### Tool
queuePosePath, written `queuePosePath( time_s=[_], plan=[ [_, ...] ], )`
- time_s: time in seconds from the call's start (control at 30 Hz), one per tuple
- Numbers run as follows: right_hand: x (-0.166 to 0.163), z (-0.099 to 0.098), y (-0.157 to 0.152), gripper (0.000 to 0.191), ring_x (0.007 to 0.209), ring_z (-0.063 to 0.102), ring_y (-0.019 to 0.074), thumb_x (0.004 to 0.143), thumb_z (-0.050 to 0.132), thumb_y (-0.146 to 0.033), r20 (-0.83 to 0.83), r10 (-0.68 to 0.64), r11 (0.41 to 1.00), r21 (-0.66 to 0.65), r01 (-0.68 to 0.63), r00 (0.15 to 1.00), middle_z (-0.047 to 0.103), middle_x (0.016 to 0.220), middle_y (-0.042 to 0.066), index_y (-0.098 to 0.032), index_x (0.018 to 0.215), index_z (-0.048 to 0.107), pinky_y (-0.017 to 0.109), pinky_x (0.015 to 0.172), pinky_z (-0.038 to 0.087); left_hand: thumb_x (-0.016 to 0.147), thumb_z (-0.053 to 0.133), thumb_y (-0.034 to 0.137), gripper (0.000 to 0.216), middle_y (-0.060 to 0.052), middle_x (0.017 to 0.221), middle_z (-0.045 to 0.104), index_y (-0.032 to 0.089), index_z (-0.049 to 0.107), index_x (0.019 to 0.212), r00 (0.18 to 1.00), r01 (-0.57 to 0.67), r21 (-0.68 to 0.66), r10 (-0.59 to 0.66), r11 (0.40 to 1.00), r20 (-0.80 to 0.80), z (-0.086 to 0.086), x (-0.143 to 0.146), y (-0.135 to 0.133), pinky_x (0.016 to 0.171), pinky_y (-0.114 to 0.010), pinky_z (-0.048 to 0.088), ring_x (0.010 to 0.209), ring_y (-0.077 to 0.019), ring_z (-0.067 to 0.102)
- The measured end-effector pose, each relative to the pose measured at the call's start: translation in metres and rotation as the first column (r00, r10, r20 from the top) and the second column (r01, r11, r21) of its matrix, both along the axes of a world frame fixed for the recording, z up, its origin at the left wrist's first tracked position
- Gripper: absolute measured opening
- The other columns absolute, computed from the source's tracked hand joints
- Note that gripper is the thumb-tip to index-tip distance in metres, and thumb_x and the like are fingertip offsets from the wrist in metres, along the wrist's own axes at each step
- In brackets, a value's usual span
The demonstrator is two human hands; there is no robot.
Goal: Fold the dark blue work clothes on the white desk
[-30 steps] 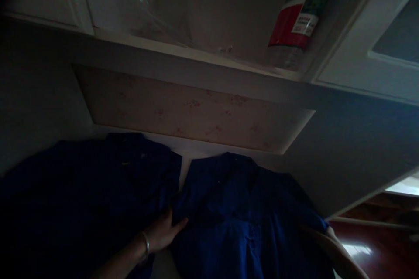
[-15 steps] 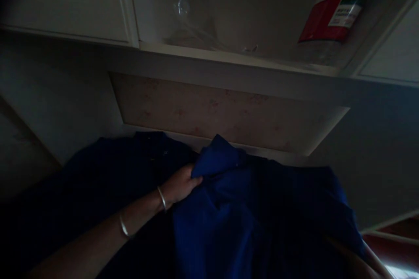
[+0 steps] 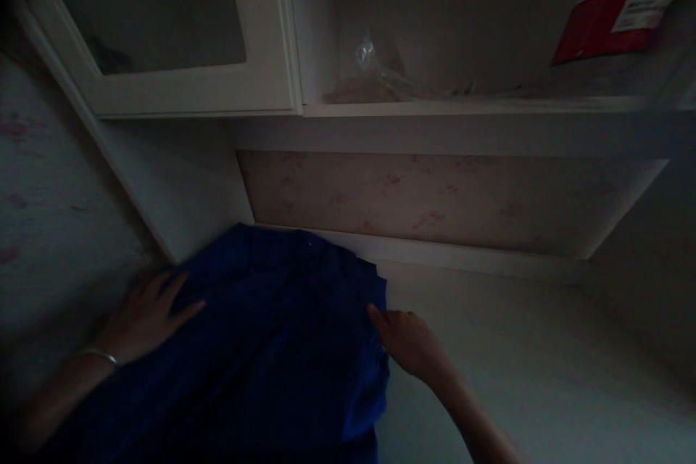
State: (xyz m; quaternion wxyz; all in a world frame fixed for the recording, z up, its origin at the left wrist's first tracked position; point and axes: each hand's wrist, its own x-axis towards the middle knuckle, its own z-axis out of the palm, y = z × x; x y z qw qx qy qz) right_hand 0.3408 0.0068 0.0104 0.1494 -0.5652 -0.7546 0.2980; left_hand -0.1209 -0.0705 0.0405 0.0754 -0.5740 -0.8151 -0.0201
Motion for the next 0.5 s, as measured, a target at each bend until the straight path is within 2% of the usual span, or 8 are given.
queuePosePath(
  time_s=[0.07, 0.1, 0.17, 0.2, 0.27, 0.37, 0.43, 0.5],
  plan=[
    [-0.032, -0.016, 0.017, 0.057, 0.113, 0.059, 0.0280, 0.092, 0.036, -0.057, -0.010, -0.025, 0.985, 0.170, 0.027, 1.000, 0.065, 0.121, 0.015, -0.015, 0.121, 0.061, 0.041, 0.100, 0.042, 0.079, 0.038, 0.072, 0.092, -0.021, 0.153, 0.031, 0.009, 0.034, 0.145, 0.994, 0.065, -0.127, -0.053, 0.990, 0.092, -0.041, 0.005, -0.007, 0.111, -0.052, 0.028, 0.141, -0.0364, 0.027],
    [-0.047, -0.024, 0.022, 0.065, 0.125, 0.050, 0.0280, 0.090, 0.041, -0.057, -0.024, 0.005, 0.983, 0.181, -0.001, 1.000, 0.055, 0.136, 0.016, -0.011, 0.135, 0.049, 0.040, 0.106, 0.037, 0.076, 0.043, 0.073, 0.095, -0.021, 0.151, 0.034, 0.008, 0.036, 0.144, 0.989, 0.086, -0.171, -0.065, 0.981, 0.130, -0.057, 0.008, -0.009, 0.111, -0.051, 0.030, 0.139, -0.0367, 0.031],
    [-0.073, -0.039, 0.027, 0.082, 0.134, 0.041, 0.0287, 0.085, 0.052, -0.056, -0.031, 0.131, 0.987, 0.100, -0.127, 0.991, 0.041, 0.147, 0.019, -0.005, 0.146, 0.031, 0.041, 0.111, 0.031, 0.075, 0.048, 0.067, 0.091, -0.021, 0.148, 0.040, 0.007, 0.039, 0.143, 0.979, 0.125, -0.212, -0.086, 0.969, 0.183, -0.080, 0.012, -0.014, 0.109, -0.051, 0.035, 0.135, -0.0372, 0.039],
    [-0.082, -0.044, 0.026, 0.082, 0.133, 0.042, 0.0301, 0.084, 0.056, -0.051, -0.026, 0.189, 0.981, 0.051, -0.188, 0.982, 0.043, 0.146, 0.021, -0.003, 0.146, 0.030, 0.043, 0.112, 0.029, 0.078, 0.048, 0.061, 0.084, -0.019, 0.146, 0.043, 0.007, 0.041, 0.142, 0.975, 0.145, -0.208, -0.103, 0.967, 0.199, -0.087, 0.013, -0.016, 0.108, -0.049, 0.037, 0.132, -0.0357, 0.043],
    [-0.094, -0.047, 0.019, 0.063, 0.126, 0.049, 0.0314, 0.084, 0.056, -0.035, -0.024, 0.253, 0.967, 0.026, -0.253, 0.967, 0.054, 0.136, 0.021, -0.004, 0.137, 0.046, 0.046, 0.110, 0.029, 0.085, 0.040, 0.047, 0.065, -0.014, 0.143, 0.049, 0.010, 0.047, 0.138, 0.964, 0.187, -0.173, -0.146, 0.967, 0.222, -0.090, 0.013, -0.021, 0.107, -0.042, 0.039, 0.128, -0.0301, 0.049],
    [-0.091, -0.030, 0.001, 0.034, 0.110, 0.060, 0.0222, 0.087, 0.046, -0.021, -0.093, 0.306, 0.951, 0.088, -0.298, 0.948, 0.066, 0.117, 0.011, -0.014, 0.114, 0.066, 0.034, 0.100, 0.040, 0.089, 0.030, 0.035, 0.051, -0.009, 0.137, 0.056, 0.017, 0.057, 0.128, 0.954, 0.214, -0.096, -0.187, 0.972, 0.235, -0.078, 0.007, -0.035, 0.109, -0.040, 0.036, 0.126, -0.0265, 0.051],
    [-0.080, -0.009, -0.018, 0.027, 0.100, 0.063, 0.0167, 0.088, 0.048, -0.023, -0.197, 0.401, 0.916, 0.105, -0.387, 0.895, 0.068, 0.107, 0.004, -0.020, 0.105, 0.069, 0.029, 0.095, 0.043, 0.091, 0.030, 0.039, 0.048, -0.006, 0.132, 0.060, 0.021, 0.060, 0.123, 0.940, 0.237, -0.067, -0.211, 0.969, 0.269, -0.063, -0.006, -0.052, 0.109, -0.037, 0.037, 0.122, -0.0245, 0.054],
    [-0.065, 0.010, -0.043, 0.019, 0.094, 0.064, 0.0154, 0.085, 0.056, -0.024, -0.290, 0.555, 0.829, 0.109, -0.549, 0.780, 0.069, 0.098, 0.001, -0.022, 0.098, 0.070, 0.032, 0.101, 0.038, 0.088, 0.038, 0.051, 0.047, -0.003, 0.122, 0.067, 0.025, 0.064, 0.116, 0.922, 0.204, 0.007, -0.194, 0.979, 0.335, -0.047, -0.027, -0.075, 0.101, -0.032, 0.045, 0.113, -0.0239, 0.061]
  ],
)
